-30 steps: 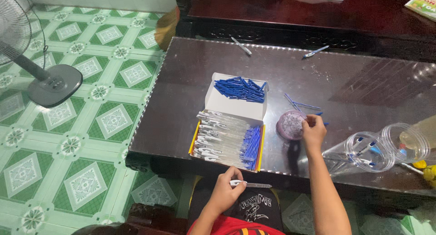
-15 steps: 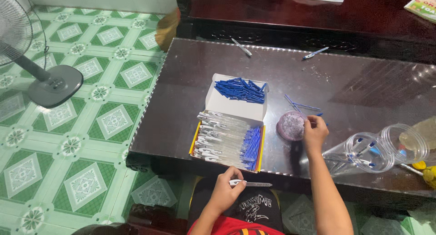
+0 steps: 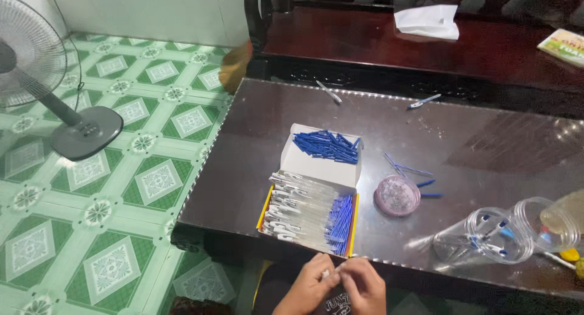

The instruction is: The person assembles blue pens by inserting ink cartridges into clear plastic barrels. They pick up a barrel and a cartridge, insert the cartridge, and then place the completed pen into a clear plastic container on the table. The process is repeated multiple times using parts from a box and a small container.

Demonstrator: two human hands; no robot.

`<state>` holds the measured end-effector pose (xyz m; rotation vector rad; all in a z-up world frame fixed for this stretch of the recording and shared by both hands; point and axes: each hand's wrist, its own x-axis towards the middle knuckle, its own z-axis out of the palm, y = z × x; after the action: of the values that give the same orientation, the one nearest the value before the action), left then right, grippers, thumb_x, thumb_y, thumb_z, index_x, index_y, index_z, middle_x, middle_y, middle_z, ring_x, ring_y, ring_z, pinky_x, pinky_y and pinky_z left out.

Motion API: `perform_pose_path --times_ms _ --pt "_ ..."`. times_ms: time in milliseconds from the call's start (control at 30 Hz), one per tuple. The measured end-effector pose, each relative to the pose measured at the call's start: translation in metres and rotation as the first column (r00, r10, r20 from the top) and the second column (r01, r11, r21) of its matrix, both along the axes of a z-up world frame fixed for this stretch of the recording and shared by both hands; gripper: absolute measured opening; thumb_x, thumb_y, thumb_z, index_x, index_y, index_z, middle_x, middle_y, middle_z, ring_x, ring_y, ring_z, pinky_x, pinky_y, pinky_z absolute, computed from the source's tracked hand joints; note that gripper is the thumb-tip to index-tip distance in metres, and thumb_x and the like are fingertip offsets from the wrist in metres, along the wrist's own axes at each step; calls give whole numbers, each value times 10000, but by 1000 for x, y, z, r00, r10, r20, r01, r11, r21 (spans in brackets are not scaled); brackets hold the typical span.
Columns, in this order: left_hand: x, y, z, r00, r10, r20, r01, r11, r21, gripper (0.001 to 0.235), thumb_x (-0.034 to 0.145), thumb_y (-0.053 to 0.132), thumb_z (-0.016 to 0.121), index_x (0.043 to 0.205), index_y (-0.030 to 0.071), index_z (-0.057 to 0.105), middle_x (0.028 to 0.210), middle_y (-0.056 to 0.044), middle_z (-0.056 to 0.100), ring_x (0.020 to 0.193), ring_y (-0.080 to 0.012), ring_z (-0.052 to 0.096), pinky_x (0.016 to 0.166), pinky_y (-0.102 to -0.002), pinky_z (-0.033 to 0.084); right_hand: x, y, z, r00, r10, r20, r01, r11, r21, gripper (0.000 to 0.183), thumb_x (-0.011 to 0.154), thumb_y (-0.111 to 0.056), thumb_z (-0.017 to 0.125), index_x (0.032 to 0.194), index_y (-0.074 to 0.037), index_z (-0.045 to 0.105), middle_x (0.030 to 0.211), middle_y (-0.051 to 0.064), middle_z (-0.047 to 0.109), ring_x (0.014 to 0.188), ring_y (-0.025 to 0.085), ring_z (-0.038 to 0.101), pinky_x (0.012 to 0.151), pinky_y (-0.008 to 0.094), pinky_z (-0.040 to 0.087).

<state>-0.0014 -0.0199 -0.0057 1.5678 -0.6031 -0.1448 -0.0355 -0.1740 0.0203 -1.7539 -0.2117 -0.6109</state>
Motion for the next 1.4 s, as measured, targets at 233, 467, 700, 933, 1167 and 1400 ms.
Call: perform_pose_path --times_ms 233,467,700,933,1167,1400 --pt "-25 -18 24 936 -227 -271 239 971 14 323 1100 324 413 1230 63 552 1142 -50 617 1028 -108 514 933 -330 460 -10 -27 -15 985 -9 -172 -6 996 -86 82 867 -156 722 871 -74 731 869 54 755 805 154 712 761 276 544" --pt "-35 -22 28 832 -233 -503 283 959 25 208 1053 302 379 1108 124 473 937 -2 525 825 -89 475 745 -333 413 -14 -47 -15 865 134 -484 -92 990 109 116 828 -35 735 941 -53 755 752 58 754 601 111 678 524 255 561" --pt "-33 -23 -20 976 -133 -175 165 968 188 243 1028 278 618 865 128 517 765 -32 562 685 -193 517 655 -377 405 -21 -61 -41 844 90 -528 -63 996 69 151 820 -99 792 967 -68 781 791 50 772 702 114 728 660 250 558" --pt "-36 -28 -33 998 14 -68 -5 992 124 199 1003 232 637 860 114 566 736 -40 569 664 -193 531 637 -377 416 -17 -41 -28 903 141 -405 -126 990 64 84 852 -70 742 785 -59 693 793 39 689 724 126 627 662 268 512" --pt "-32 -17 -30 988 143 56 -149 983 111 193 1030 208 561 891 84 611 771 -83 620 683 -258 589 644 -411 432 -6 -46 -48 897 314 -311 -295 949 109 193 930 -237 695 948 -72 793 1121 97 627 984 198 614 913 348 472" --pt "-25 -11 -23 955 286 76 -289 957 23 226 1015 208 544 914 59 681 833 -65 698 756 -216 656 714 -348 483 96 -46 -58 960 -278 -29 213 795 -568 190 888 -334 733 1039 -221 761 1284 132 602 1240 314 532 1066 453 339"
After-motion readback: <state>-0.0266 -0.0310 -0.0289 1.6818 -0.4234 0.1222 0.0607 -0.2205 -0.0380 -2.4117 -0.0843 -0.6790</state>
